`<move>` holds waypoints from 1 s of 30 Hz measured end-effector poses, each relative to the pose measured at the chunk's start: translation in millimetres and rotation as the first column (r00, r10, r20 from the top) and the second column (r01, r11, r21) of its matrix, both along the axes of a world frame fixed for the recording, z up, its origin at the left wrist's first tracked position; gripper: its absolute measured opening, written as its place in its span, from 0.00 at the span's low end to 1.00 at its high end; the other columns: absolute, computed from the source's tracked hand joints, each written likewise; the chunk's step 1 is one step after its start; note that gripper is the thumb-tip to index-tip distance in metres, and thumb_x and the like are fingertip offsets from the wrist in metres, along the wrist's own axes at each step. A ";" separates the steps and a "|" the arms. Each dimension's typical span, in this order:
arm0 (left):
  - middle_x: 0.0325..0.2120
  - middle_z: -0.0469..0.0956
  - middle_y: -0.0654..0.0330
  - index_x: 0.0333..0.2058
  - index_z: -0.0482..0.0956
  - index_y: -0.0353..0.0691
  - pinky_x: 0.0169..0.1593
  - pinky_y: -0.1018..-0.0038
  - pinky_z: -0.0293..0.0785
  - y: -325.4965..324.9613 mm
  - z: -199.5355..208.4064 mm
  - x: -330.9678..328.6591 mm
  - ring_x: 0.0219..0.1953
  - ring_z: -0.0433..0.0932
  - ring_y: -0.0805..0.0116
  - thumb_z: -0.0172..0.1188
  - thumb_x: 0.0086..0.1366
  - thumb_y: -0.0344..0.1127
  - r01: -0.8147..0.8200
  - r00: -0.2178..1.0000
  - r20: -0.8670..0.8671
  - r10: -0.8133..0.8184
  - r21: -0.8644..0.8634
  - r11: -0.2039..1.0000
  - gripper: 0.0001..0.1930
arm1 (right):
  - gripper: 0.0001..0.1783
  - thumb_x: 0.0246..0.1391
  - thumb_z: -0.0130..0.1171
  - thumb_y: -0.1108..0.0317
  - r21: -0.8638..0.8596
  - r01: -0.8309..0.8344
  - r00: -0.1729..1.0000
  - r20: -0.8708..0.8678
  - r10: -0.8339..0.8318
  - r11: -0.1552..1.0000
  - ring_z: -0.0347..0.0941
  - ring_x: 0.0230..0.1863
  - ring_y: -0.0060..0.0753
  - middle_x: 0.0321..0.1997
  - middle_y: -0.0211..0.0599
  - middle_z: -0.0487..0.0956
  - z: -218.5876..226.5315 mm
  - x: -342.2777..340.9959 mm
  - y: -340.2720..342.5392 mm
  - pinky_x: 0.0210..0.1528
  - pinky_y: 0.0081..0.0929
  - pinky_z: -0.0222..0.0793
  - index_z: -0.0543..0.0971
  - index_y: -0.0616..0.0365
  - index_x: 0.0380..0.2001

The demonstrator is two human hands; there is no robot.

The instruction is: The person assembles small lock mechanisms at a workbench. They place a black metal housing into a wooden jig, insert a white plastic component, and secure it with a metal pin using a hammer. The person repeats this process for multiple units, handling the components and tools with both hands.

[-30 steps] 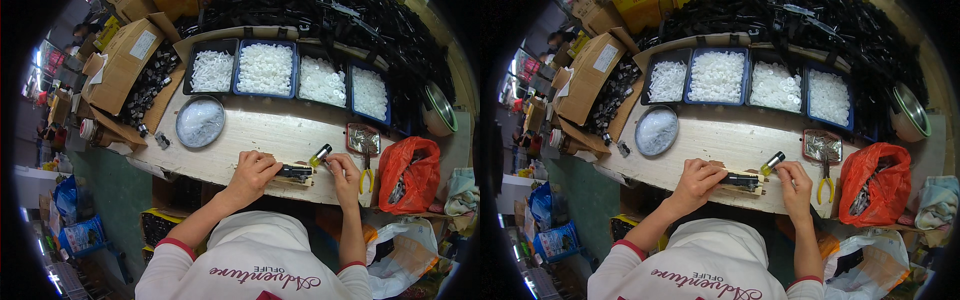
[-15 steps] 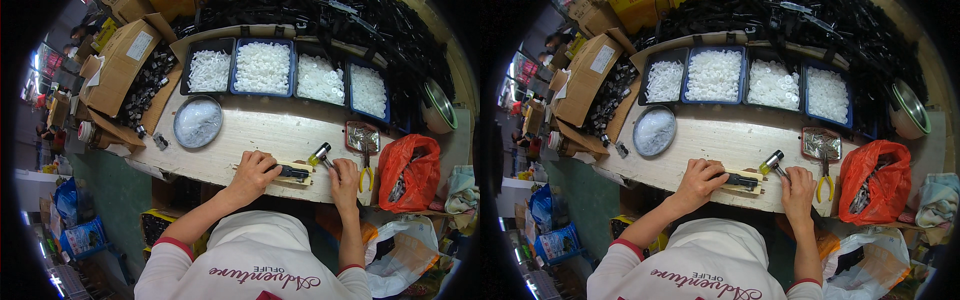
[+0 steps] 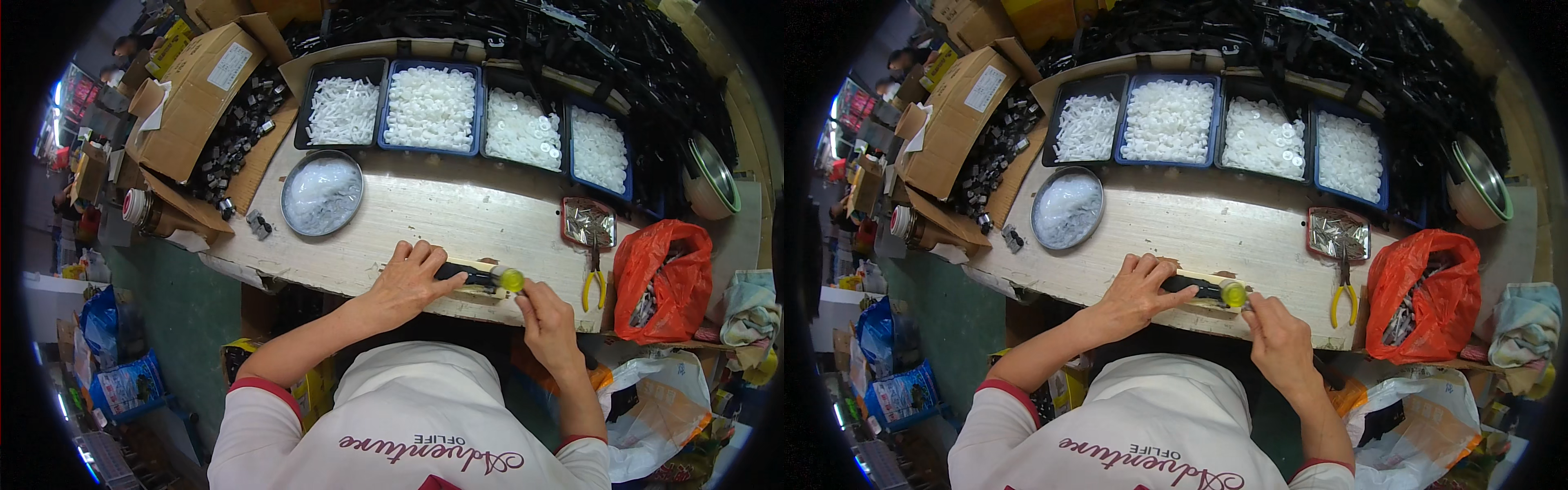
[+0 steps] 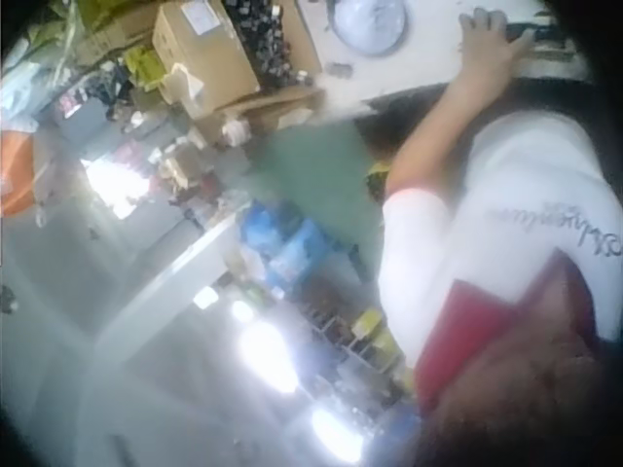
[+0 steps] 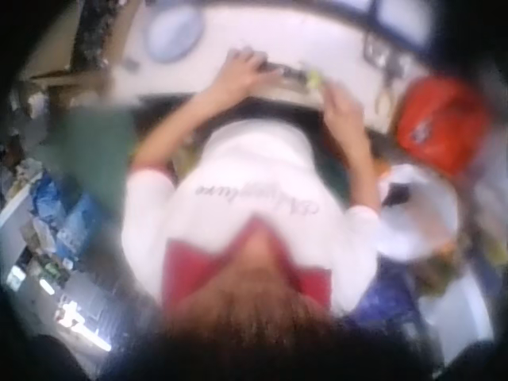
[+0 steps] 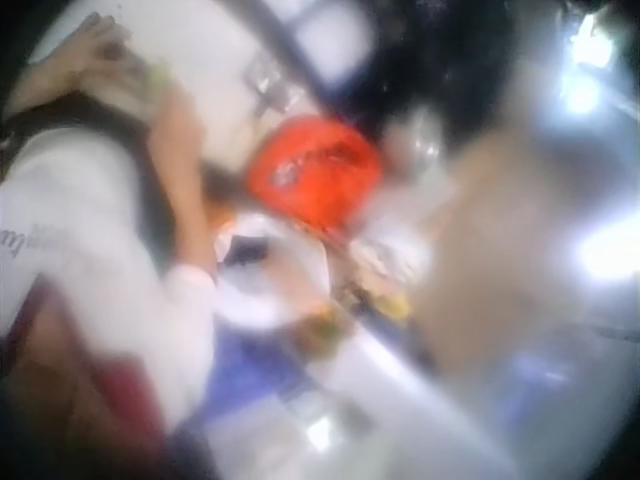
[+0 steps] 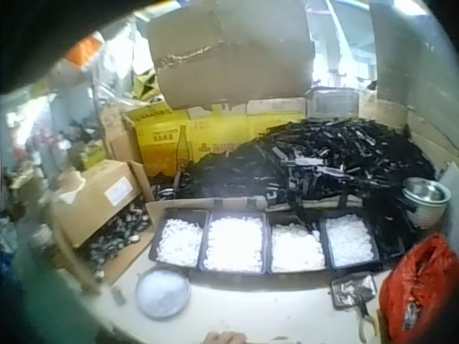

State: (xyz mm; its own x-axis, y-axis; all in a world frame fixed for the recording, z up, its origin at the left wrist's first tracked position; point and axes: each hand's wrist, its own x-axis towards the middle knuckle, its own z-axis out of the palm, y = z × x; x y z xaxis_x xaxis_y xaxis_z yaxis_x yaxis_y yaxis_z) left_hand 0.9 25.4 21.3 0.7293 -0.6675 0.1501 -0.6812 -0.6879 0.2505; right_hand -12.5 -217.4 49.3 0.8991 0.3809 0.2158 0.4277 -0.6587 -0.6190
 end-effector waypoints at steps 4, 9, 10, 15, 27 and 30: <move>0.43 0.66 0.53 0.49 0.71 0.52 0.42 0.66 0.57 1.3 1.4 2.0 0.43 0.64 0.61 0.55 0.49 0.25 0.031 0.999 0.011 -0.032 0.046 0.998 0.25 | 0.11 0.51 0.52 0.71 -0.205 0.004 1.000 0.010 -0.002 0.979 0.71 0.22 0.44 0.25 0.42 0.71 12.8 -2.3 4.4 0.22 0.36 0.66 0.71 0.61 0.38; 0.41 0.66 0.53 0.48 0.72 0.52 0.42 0.66 0.58 0.4 5.3 2.8 0.43 0.64 0.61 0.53 0.52 0.29 0.065 0.997 0.023 -0.068 0.117 0.991 0.22 | 0.10 0.51 0.52 0.69 -0.333 0.006 0.999 0.034 0.006 0.943 0.71 0.20 0.41 0.22 0.41 0.70 13.7 -6.1 20.0 0.19 0.36 0.66 0.71 0.61 0.36; 0.41 0.66 0.53 0.48 0.72 0.52 0.42 0.66 0.58 -0.1 6.5 2.0 0.43 0.64 0.60 0.53 0.52 0.29 0.072 0.997 0.019 -0.074 0.121 0.990 0.22 | 0.09 0.51 0.52 0.69 -0.440 -0.034 0.999 -0.028 0.025 0.897 0.72 0.20 0.41 0.21 0.40 0.70 7.4 -6.3 22.1 0.18 0.36 0.65 0.71 0.61 0.35; 0.39 0.66 0.53 0.46 0.74 0.52 0.41 0.66 0.58 -0.7 4.7 2.4 0.42 0.64 0.60 0.53 0.52 0.29 0.056 0.998 0.004 -0.057 0.104 0.993 0.21 | 0.07 0.52 0.51 0.66 -0.293 0.025 0.997 0.080 -0.001 0.956 0.72 0.18 0.42 0.19 0.38 0.71 24.5 -1.3 24.7 0.18 0.36 0.66 0.69 0.58 0.27; 0.33 0.68 0.56 0.48 0.69 0.40 0.38 0.68 0.66 2.6 -0.3 13.9 0.36 0.65 0.58 0.58 0.39 0.17 -0.212 0.958 -0.243 0.150 -0.253 0.944 0.32 | 0.08 0.52 0.50 0.66 -0.138 0.014 0.992 0.127 0.004 0.990 0.72 0.18 0.45 0.21 0.40 0.73 27.5 8.7 38.4 0.20 0.38 0.66 0.70 0.60 0.28; 0.31 0.69 0.56 0.51 0.64 0.37 0.38 0.68 0.67 1.2 -2.3 9.0 0.35 0.66 0.58 0.58 0.39 0.17 -0.249 0.958 -0.220 0.183 -0.325 0.912 0.34 | 0.08 0.53 0.49 0.66 -0.215 -0.028 0.998 0.051 0.040 0.976 0.71 0.17 0.46 0.20 0.42 0.73 17.9 18.7 49.1 0.19 0.38 0.66 0.70 0.60 0.27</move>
State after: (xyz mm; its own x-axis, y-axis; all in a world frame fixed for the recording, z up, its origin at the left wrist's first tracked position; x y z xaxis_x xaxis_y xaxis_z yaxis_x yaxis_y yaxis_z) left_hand 10.0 26.6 19.0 0.8864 -0.4203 0.1940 -0.4455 -0.6608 0.6040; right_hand 6.2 -168.3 67.2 0.8738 0.4539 0.1748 0.4817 -0.7579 -0.4400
